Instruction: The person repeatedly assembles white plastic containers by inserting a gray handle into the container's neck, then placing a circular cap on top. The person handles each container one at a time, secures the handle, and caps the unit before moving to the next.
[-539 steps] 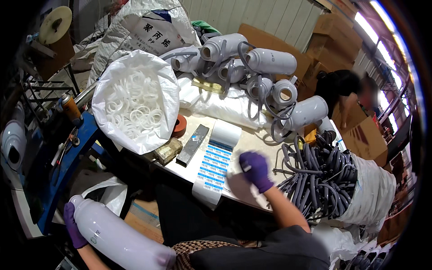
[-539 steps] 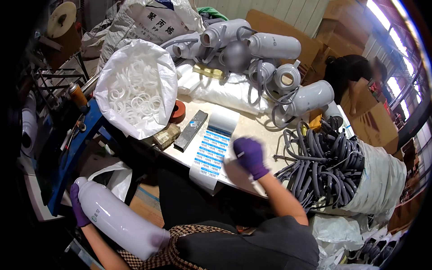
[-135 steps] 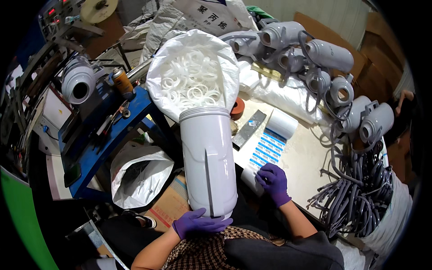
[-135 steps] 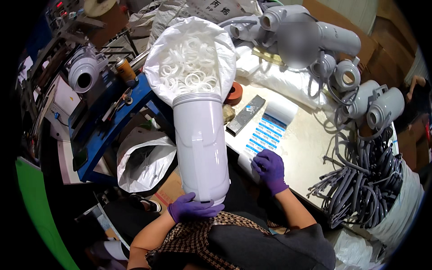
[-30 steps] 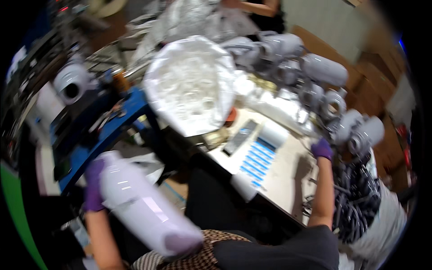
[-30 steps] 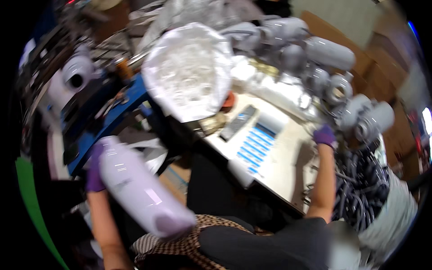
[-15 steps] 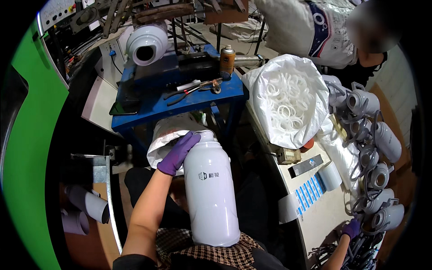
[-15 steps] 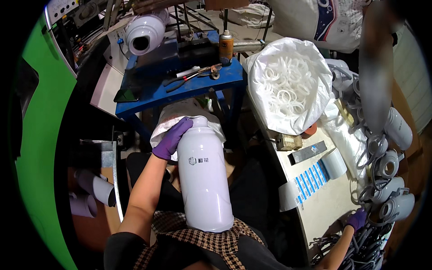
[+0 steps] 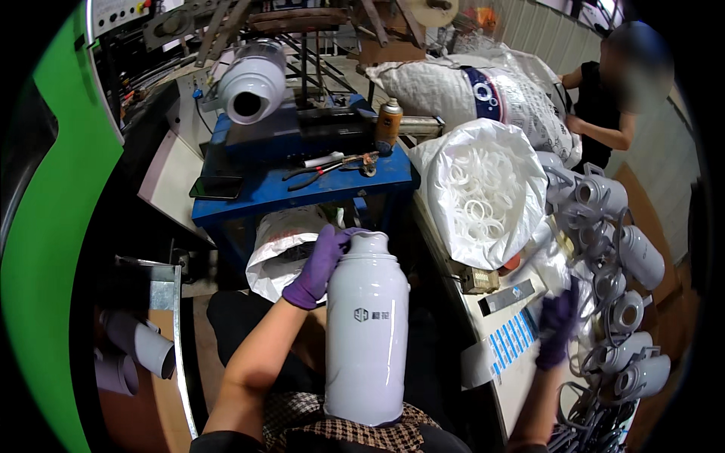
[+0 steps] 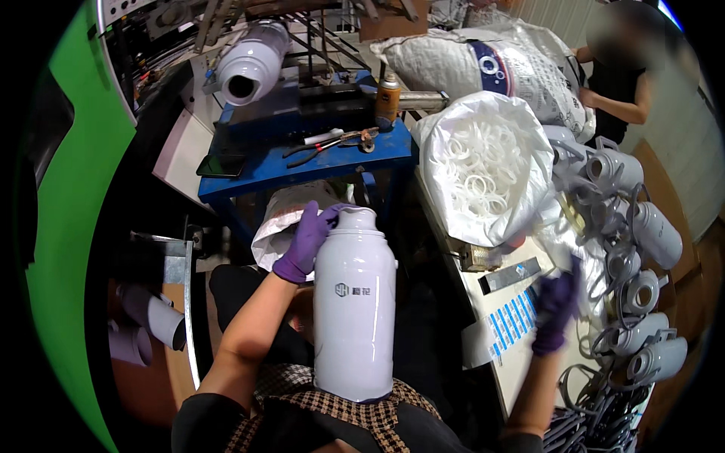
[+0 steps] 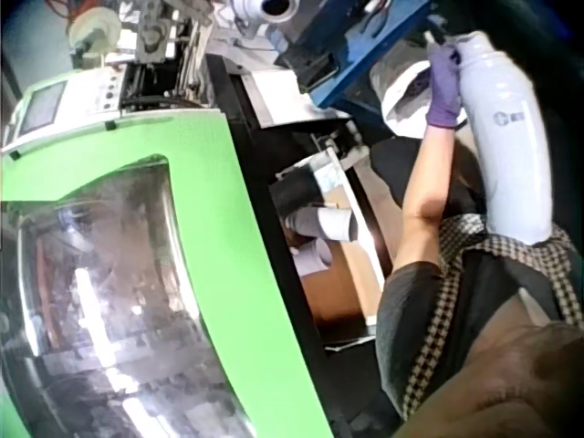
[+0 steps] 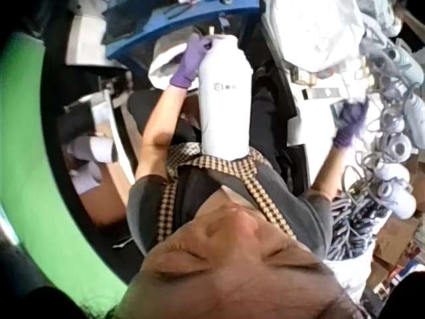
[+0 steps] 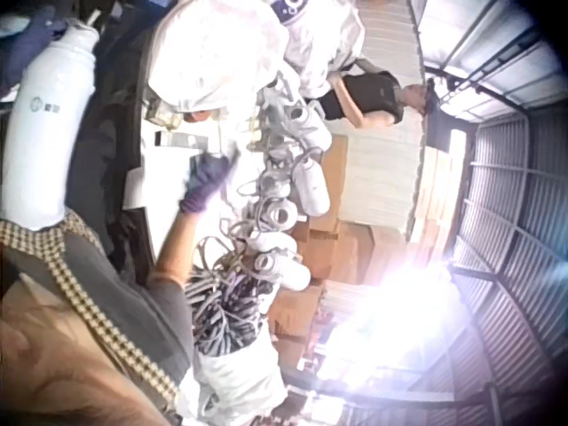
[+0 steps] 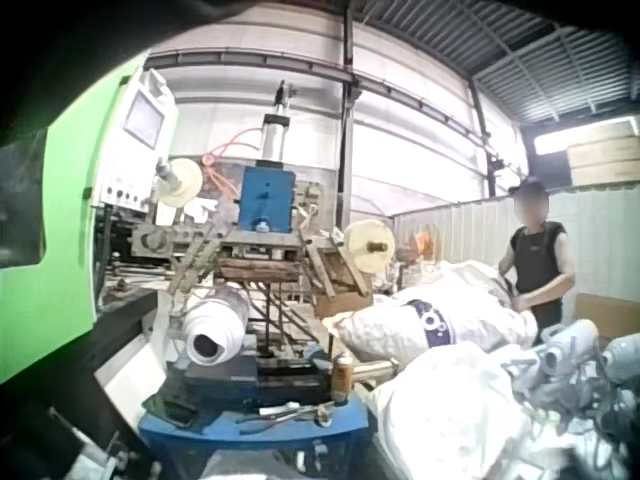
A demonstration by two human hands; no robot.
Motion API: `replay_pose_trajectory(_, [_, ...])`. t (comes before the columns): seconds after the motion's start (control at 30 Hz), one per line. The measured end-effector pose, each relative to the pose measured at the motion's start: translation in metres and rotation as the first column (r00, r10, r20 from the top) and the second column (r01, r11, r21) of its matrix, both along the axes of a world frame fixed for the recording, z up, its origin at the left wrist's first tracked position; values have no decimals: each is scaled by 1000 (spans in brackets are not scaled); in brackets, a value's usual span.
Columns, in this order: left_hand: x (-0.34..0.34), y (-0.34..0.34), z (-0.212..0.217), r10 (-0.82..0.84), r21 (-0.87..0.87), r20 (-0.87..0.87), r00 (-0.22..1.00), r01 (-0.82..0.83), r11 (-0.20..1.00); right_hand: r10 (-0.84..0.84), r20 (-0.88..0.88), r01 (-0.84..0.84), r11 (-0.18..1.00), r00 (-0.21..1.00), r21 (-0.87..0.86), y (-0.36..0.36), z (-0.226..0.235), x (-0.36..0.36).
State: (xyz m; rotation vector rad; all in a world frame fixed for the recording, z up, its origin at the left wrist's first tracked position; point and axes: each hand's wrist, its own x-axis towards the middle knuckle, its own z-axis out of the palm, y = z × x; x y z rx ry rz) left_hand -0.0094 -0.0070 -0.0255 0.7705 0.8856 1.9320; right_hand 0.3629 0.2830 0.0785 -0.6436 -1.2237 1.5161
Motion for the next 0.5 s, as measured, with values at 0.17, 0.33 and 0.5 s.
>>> replay_pose_trajectory(0.17, [1, 0, -3, 12, 195, 94, 995, -30, 980, 670, -3, -663, 734, 742, -148, -109, -54, -216])
replay_pose_trajectory(0.33, [-16, -17, -27, -69, 482, 424, 903, -160, 862, 724, 133, -732, 681, 676, 15, -112, -78, -252])
replay_pose_trajectory(0.5, [-18, -26, -15, 157, 47, 207, 966, -170, 984, 750, -460, -879, 434, 474, -198, -120, -92, -253])
